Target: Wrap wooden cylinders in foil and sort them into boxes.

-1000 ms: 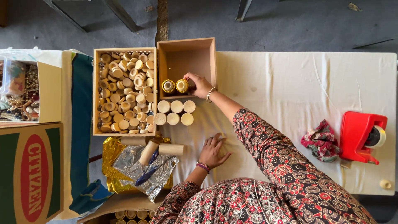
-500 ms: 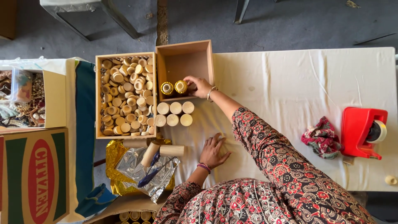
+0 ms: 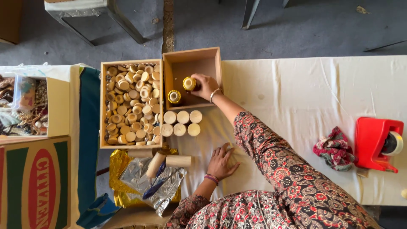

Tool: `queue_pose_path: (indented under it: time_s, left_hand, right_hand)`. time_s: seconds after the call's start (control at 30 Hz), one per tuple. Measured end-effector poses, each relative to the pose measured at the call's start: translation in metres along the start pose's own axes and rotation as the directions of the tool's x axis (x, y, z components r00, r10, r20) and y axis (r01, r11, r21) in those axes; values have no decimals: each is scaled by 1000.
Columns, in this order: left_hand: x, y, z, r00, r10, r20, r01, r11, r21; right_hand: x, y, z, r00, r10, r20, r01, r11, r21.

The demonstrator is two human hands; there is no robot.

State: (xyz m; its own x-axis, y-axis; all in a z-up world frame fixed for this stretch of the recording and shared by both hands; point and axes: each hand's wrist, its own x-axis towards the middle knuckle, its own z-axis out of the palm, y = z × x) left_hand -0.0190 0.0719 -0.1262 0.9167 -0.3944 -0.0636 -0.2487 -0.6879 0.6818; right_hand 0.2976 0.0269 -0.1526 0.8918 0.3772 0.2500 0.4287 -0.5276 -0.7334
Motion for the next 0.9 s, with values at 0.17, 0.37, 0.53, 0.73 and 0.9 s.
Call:
queue_pose_path:
  time_s: [0.17, 0.37, 0.53, 0.73, 0.9]
  left_hand:
    - [4, -4, 5, 1000, 16, -2, -16, 1000, 8]
    - [2, -9, 7, 1000, -2, 27, 2, 1000, 12]
    - [-1, -16, 15, 999, 3, 34, -4, 999, 32]
    - [3, -16, 12, 995, 11, 96, -17, 998, 59]
    - [1, -16, 10, 997, 11, 79, -13, 999, 29]
  right_hand:
    - [35, 26, 42, 985, 64, -160, -58, 998, 40]
    - [68, -1, 52, 955, 139, -262, -133, 990, 44]
    - [84, -7, 73, 919, 225, -323, -214, 974, 70]
    - [97, -20, 82, 869, 333, -366, -307, 943, 130]
    - [94, -13, 85, 873, 332, -356, -279, 941, 193]
